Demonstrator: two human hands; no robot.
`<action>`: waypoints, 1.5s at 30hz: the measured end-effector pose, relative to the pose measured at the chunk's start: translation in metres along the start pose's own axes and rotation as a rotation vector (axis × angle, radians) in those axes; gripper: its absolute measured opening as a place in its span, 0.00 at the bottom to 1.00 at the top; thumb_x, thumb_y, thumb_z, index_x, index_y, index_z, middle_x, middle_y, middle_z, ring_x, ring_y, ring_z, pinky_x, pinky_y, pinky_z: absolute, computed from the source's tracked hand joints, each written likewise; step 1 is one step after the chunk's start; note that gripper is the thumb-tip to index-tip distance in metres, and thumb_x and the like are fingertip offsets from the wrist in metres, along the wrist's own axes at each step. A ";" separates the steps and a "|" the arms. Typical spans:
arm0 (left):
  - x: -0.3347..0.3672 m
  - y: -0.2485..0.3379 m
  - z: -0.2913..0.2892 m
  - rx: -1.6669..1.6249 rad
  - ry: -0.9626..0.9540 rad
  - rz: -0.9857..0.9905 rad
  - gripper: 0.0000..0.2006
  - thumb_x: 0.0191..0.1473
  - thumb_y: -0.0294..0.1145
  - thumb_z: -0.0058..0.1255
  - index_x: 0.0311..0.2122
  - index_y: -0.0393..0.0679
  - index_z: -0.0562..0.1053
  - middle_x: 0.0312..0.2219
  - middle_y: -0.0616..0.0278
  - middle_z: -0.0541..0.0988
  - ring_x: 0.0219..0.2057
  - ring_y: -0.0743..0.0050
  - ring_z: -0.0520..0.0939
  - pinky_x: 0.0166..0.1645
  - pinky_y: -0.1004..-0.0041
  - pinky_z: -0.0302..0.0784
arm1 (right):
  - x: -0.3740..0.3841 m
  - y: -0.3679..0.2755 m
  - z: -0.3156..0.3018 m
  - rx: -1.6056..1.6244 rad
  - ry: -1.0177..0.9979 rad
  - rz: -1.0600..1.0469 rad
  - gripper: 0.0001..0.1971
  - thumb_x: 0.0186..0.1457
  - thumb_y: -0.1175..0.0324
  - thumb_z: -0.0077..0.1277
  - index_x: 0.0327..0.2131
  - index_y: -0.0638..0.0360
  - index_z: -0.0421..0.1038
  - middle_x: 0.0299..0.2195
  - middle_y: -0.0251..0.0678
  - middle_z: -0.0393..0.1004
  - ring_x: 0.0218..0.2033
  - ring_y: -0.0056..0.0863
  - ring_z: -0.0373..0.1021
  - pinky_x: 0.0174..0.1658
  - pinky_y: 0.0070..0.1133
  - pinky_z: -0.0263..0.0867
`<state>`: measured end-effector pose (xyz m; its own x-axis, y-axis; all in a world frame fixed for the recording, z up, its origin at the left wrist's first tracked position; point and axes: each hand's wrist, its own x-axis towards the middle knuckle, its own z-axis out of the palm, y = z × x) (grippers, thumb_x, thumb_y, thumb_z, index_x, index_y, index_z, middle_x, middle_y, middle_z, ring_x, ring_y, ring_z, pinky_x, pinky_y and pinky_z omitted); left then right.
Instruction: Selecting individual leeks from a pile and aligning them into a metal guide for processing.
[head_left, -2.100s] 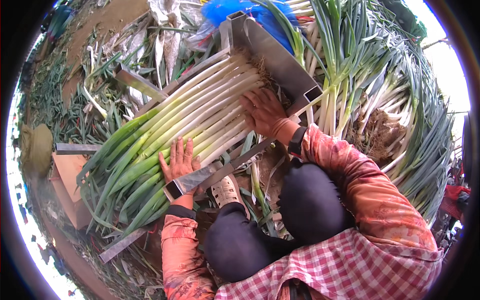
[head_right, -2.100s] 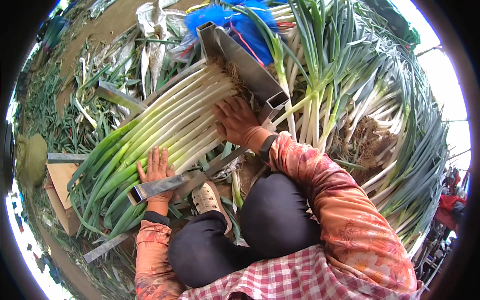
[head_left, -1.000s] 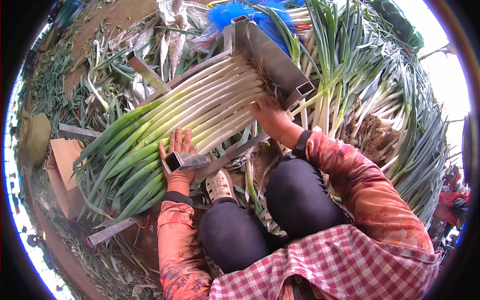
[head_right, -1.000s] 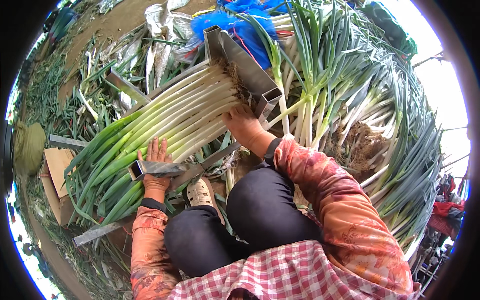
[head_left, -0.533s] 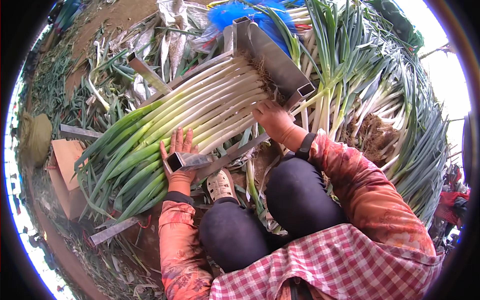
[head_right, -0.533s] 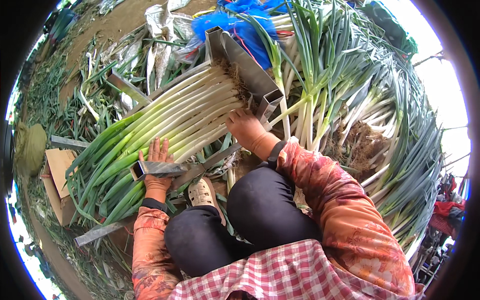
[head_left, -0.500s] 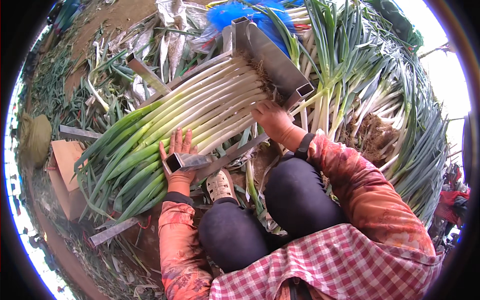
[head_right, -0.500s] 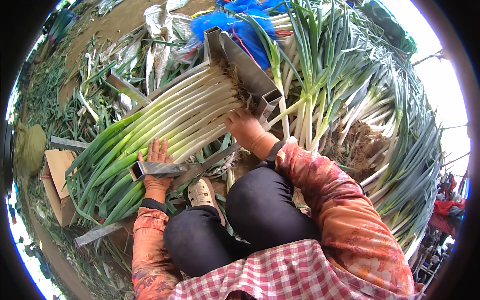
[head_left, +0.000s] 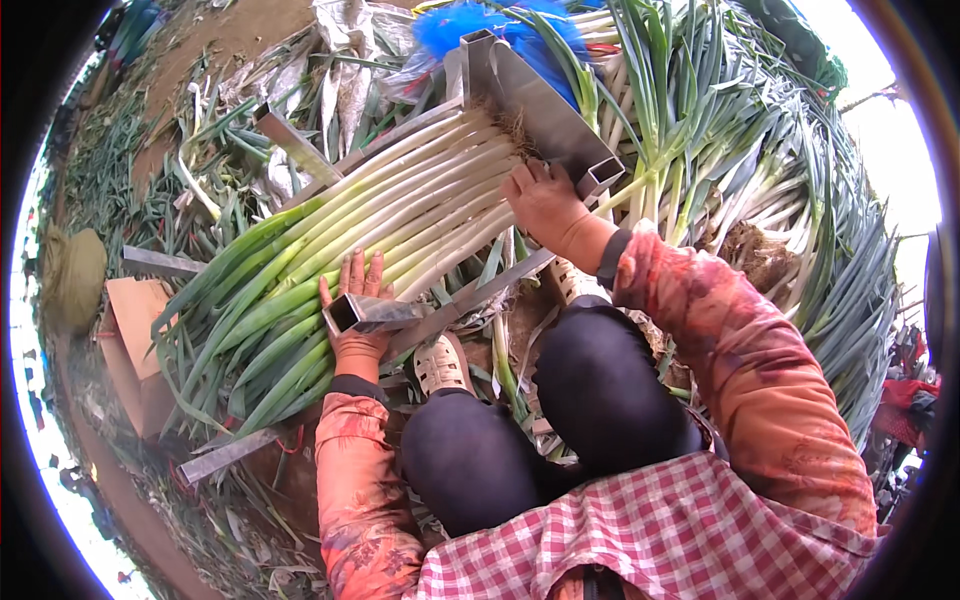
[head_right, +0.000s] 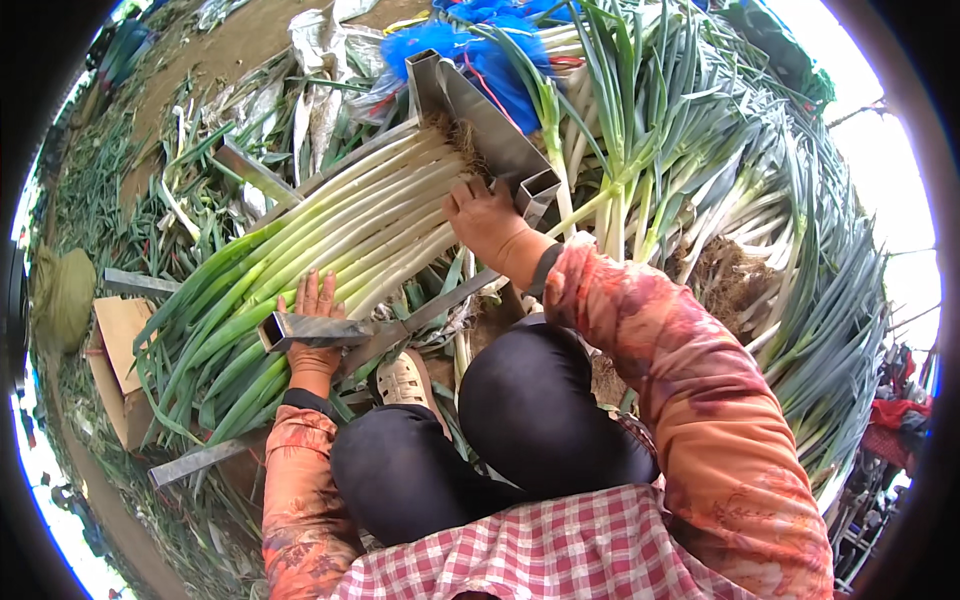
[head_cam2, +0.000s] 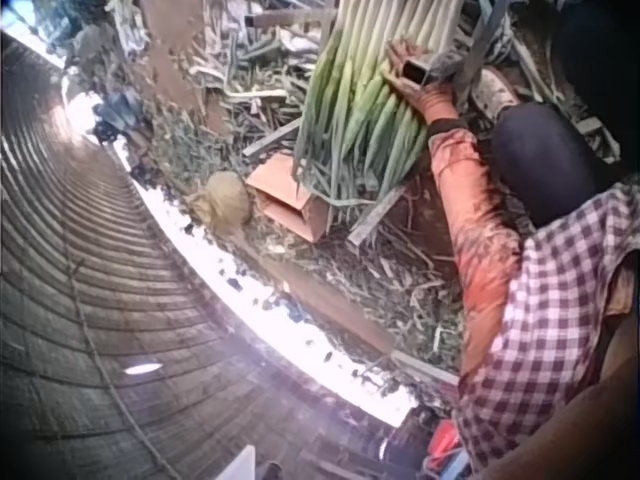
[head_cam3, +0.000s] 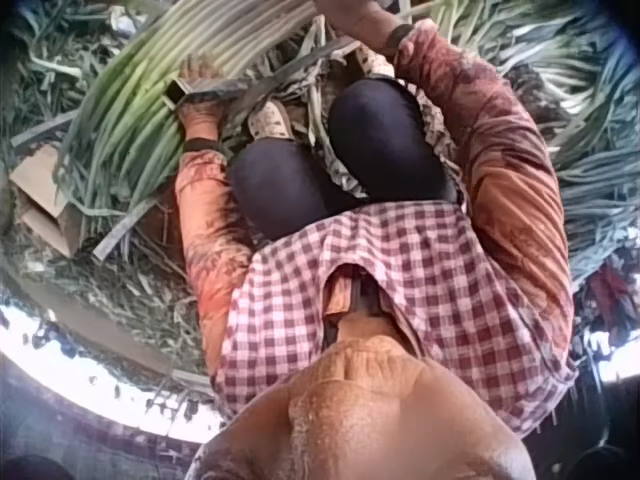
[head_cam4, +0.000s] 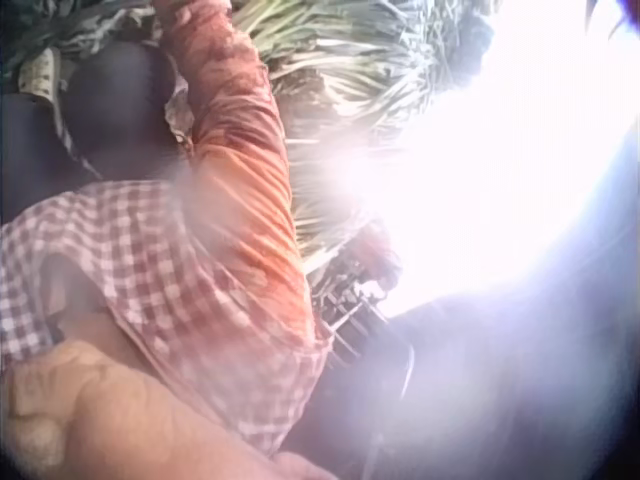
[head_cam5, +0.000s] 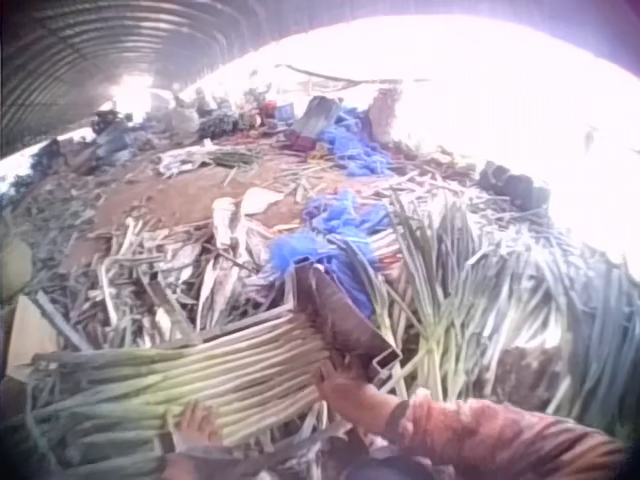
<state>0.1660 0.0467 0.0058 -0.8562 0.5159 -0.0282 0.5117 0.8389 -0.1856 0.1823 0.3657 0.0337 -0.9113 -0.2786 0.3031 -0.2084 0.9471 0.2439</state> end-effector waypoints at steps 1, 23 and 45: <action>0.000 0.000 0.000 -0.002 -0.011 0.000 0.27 0.57 0.44 0.33 0.62 0.59 0.49 0.62 0.66 0.48 0.62 0.72 0.51 0.62 0.51 0.37 | 0.002 0.003 -0.007 0.026 0.005 -0.001 0.10 0.41 0.68 0.46 0.31 0.54 0.67 0.32 0.34 0.65 0.39 0.32 0.64 0.41 0.32 0.59; 0.000 -0.001 -0.006 -0.143 0.100 0.031 0.27 0.52 0.41 0.43 0.59 0.58 0.57 0.60 0.62 0.54 0.61 0.68 0.55 0.61 0.50 0.41 | -0.027 -0.025 0.014 -0.279 -0.120 0.000 0.21 0.44 0.64 0.44 0.42 0.64 0.68 0.41 0.47 0.65 0.32 0.37 0.64 0.37 0.34 0.61; -0.006 -0.014 -0.025 -0.352 0.012 0.142 0.21 0.43 0.46 0.54 0.47 0.65 0.72 0.54 0.57 0.64 0.55 0.56 0.64 0.59 0.52 0.51 | -0.005 0.009 -0.010 0.715 -0.379 -0.160 0.10 0.45 0.68 0.51 0.34 0.52 0.71 0.28 0.39 0.70 0.34 0.40 0.69 0.38 0.31 0.65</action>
<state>0.1659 0.0359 0.0336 -0.7753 0.6313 -0.0179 0.6201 0.7663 0.1681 0.1883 0.3743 0.0437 -0.8829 -0.4670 -0.0478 -0.4049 0.8090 -0.4261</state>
